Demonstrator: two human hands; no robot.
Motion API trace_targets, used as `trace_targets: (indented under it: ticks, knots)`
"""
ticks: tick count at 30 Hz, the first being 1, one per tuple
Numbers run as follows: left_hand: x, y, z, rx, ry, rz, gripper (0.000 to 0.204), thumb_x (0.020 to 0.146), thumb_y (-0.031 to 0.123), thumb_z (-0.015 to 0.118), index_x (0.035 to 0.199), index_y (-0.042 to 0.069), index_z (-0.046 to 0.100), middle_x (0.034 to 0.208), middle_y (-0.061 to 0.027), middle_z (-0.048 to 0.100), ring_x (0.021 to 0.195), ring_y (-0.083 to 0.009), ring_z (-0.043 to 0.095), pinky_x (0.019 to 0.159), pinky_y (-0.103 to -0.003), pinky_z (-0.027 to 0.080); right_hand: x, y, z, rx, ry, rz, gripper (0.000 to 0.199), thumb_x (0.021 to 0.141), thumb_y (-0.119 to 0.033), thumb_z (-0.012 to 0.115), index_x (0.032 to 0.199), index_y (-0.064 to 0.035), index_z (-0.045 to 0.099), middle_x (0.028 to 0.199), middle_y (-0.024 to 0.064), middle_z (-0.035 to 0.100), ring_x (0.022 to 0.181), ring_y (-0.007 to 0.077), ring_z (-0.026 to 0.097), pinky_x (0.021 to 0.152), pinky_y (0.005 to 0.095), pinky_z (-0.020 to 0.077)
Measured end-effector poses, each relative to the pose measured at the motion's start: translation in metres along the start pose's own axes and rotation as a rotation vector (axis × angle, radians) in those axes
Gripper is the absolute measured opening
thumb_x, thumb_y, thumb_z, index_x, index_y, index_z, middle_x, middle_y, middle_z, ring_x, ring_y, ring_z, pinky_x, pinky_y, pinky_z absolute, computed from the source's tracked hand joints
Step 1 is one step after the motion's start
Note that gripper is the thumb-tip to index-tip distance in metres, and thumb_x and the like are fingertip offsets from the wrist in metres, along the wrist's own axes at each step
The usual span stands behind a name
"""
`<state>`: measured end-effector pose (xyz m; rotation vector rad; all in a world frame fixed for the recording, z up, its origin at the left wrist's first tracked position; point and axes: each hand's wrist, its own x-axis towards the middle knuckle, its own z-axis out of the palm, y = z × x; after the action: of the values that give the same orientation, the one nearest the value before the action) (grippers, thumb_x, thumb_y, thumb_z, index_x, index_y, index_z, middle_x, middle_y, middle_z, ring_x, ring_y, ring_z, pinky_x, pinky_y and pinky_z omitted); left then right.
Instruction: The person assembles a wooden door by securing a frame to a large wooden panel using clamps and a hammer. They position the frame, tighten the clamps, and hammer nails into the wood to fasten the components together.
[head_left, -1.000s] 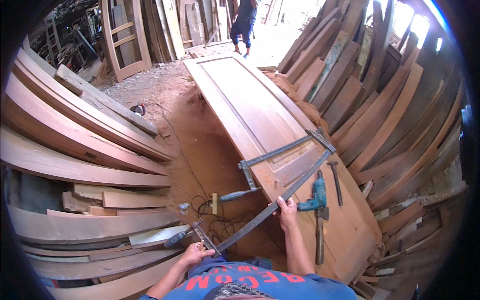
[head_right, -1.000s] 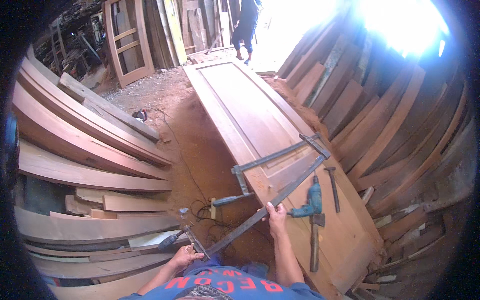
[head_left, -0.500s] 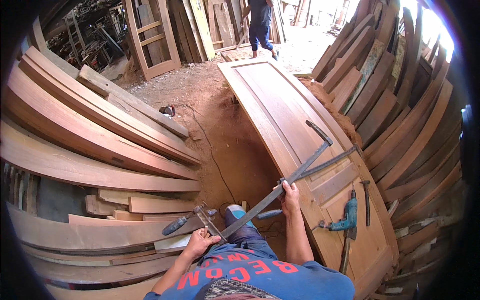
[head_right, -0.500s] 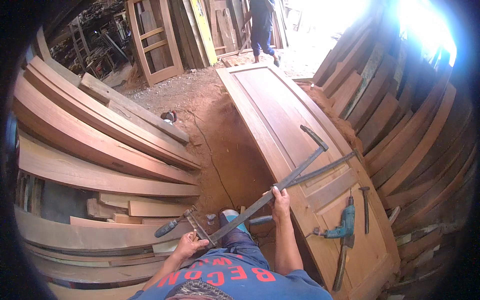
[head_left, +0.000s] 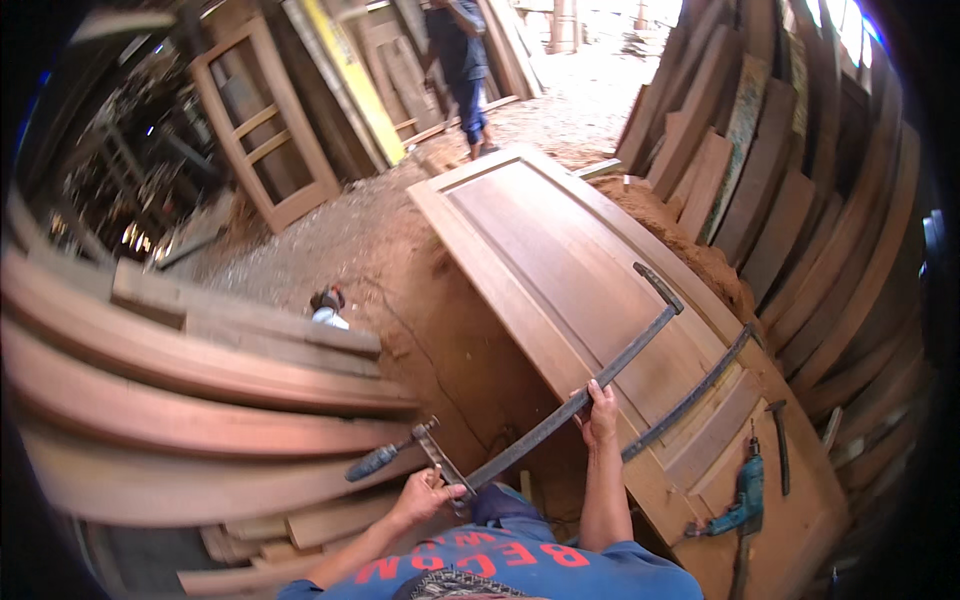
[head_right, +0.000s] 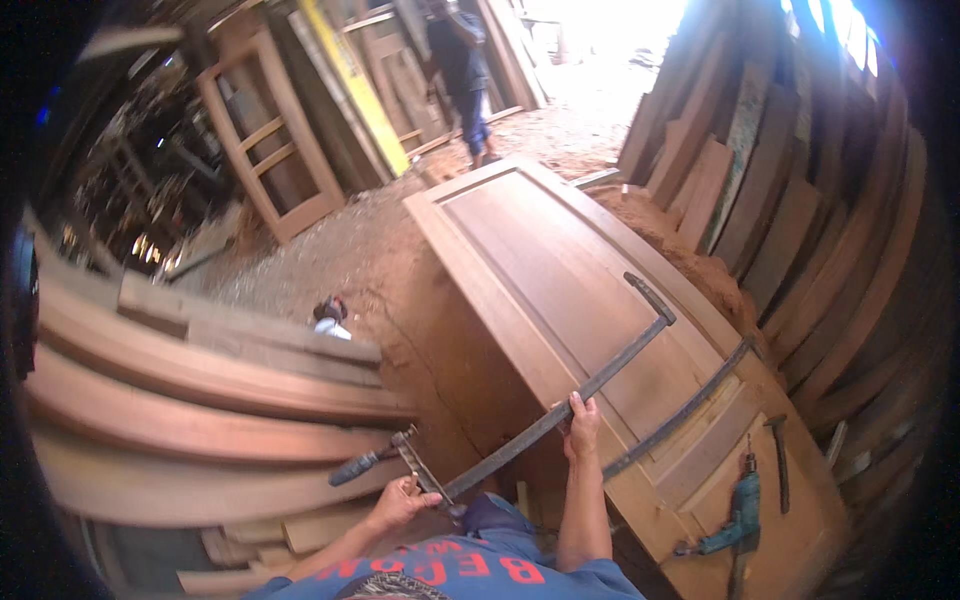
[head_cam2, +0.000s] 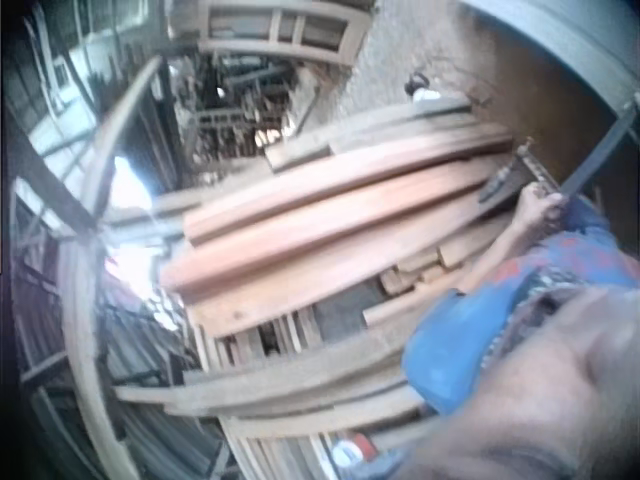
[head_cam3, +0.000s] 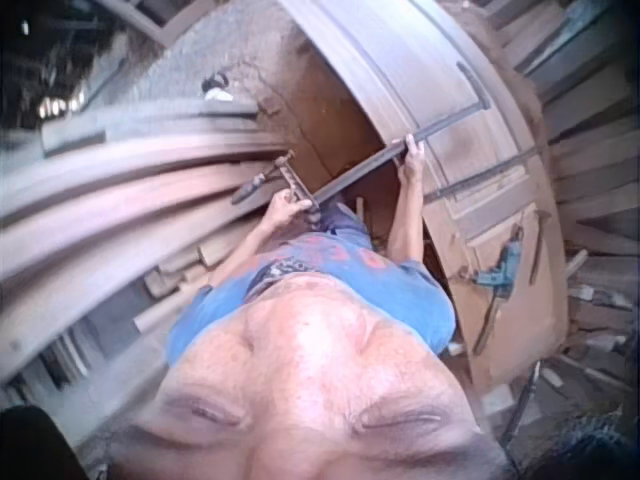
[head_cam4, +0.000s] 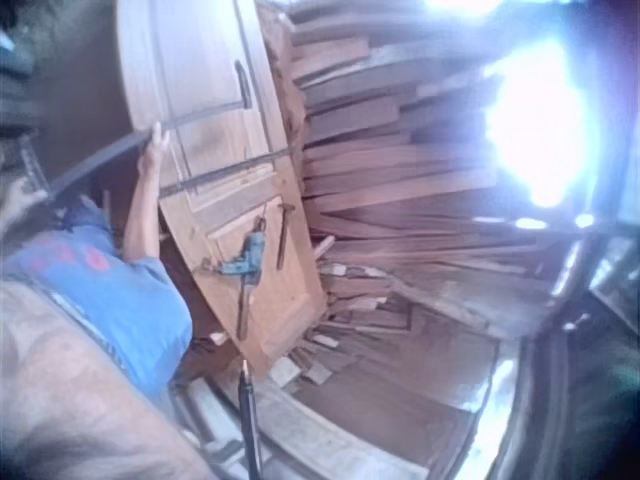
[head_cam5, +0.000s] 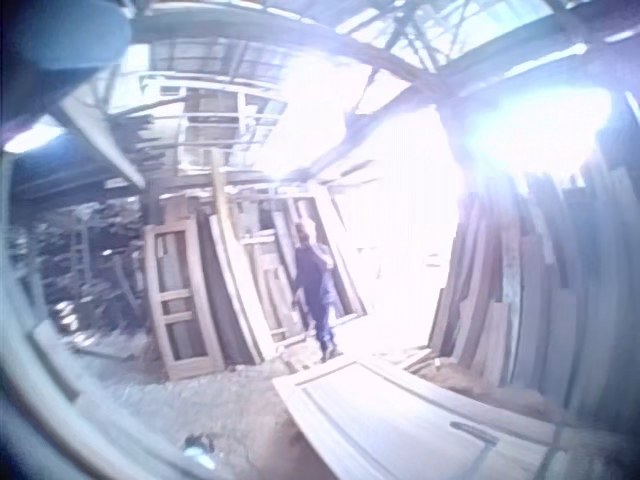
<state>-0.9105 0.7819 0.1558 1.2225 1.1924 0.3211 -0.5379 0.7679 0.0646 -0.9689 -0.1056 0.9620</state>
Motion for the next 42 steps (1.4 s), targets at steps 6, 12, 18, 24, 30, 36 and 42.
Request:
trace_targets:
  ticks: [6,12,18,24,30,36,42]
  knots:
    - [0.126,0.074,-0.027,0.187,-0.127,-0.026,0.027,0.081,0.018,0.085,0.085,0.006,0.061,0.076,0.0063,0.053,0.067,-0.0053,0.043,0.061,-0.025,0.039,0.088,-0.005,0.025,-0.008,0.195,0.003,0.009,0.101,-0.017,0.055,0.097,-0.0097,0.051,0.074,0.0084,0.066,0.063,0.0188,0.066,0.057,0.0332,0.0587]
    - [0.207,0.123,-0.023,0.035,-0.164,0.009,0.024,0.081,0.016,0.083,0.089,0.003,0.065,0.08,0.0041,0.058,0.072,-0.006,0.047,0.065,-0.026,0.041,0.151,-0.016,0.033,0.015,0.242,0.012,0.011,0.1,-0.019,0.056,0.098,-0.0109,0.049,0.075,0.0088,0.066,0.065,0.0205,0.067,0.059,0.034,0.0591]
    - [0.273,0.145,-0.038,0.205,-0.232,0.025,0.03,0.079,0.021,0.086,0.085,0.003,0.062,0.079,0.0042,0.055,0.072,-0.0072,0.046,0.066,-0.028,0.042,0.192,-0.022,0.048,-0.007,0.321,0.002,0.011,0.101,-0.019,0.053,0.098,-0.0098,0.05,0.075,0.0093,0.067,0.064,0.0208,0.067,0.056,0.0357,0.0591]
    - [0.361,0.166,-0.056,0.212,-0.331,0.036,0.04,0.077,0.021,0.087,0.076,0.006,0.05,0.074,0.0048,0.043,0.071,-0.009,0.038,0.069,-0.028,0.042,0.24,-0.023,0.061,-0.002,0.406,0.024,0.01,0.101,-0.021,0.054,0.097,-0.0118,0.052,0.076,0.0079,0.068,0.066,0.0198,0.068,0.055,0.0352,0.0575]
    - [0.453,0.208,-0.076,0.259,-0.429,0.109,0.042,0.077,0.026,0.086,0.073,0.005,0.051,0.071,0.001,0.049,0.068,-0.0111,0.041,0.068,-0.031,0.044,0.286,-0.021,0.078,-0.102,0.512,0.054,0.014,0.099,-0.028,0.058,0.094,-0.0149,0.054,0.082,0.0081,0.071,0.069,0.0192,0.068,0.055,0.0332,0.0541]
    - [0.6,0.198,-0.091,0.425,-0.608,0.097,0.04,0.078,0.034,0.084,0.074,0.002,0.06,0.065,-0.0024,0.054,0.062,-0.013,0.05,0.061,-0.037,0.043,0.327,0.013,0.131,0.039,0.604,0.2,0.026,0.101,-0.038,0.055,0.101,-0.0126,0.059,0.089,0.0083,0.069,0.08,0.0232,0.067,0.062,0.0393,0.0541]
    - [0.643,0.277,-0.091,0.482,-0.824,-0.014,0.033,0.081,0.032,0.083,0.088,0.002,0.071,0.083,-0.007,0.072,0.073,-0.0136,0.063,0.066,-0.033,0.048,0.35,0.084,0.231,0.347,0.679,0.176,0.04,0.105,-0.044,0.044,0.104,-0.0064,0.057,0.097,0.017,0.068,0.087,0.0319,0.066,0.074,0.0466,0.0555]
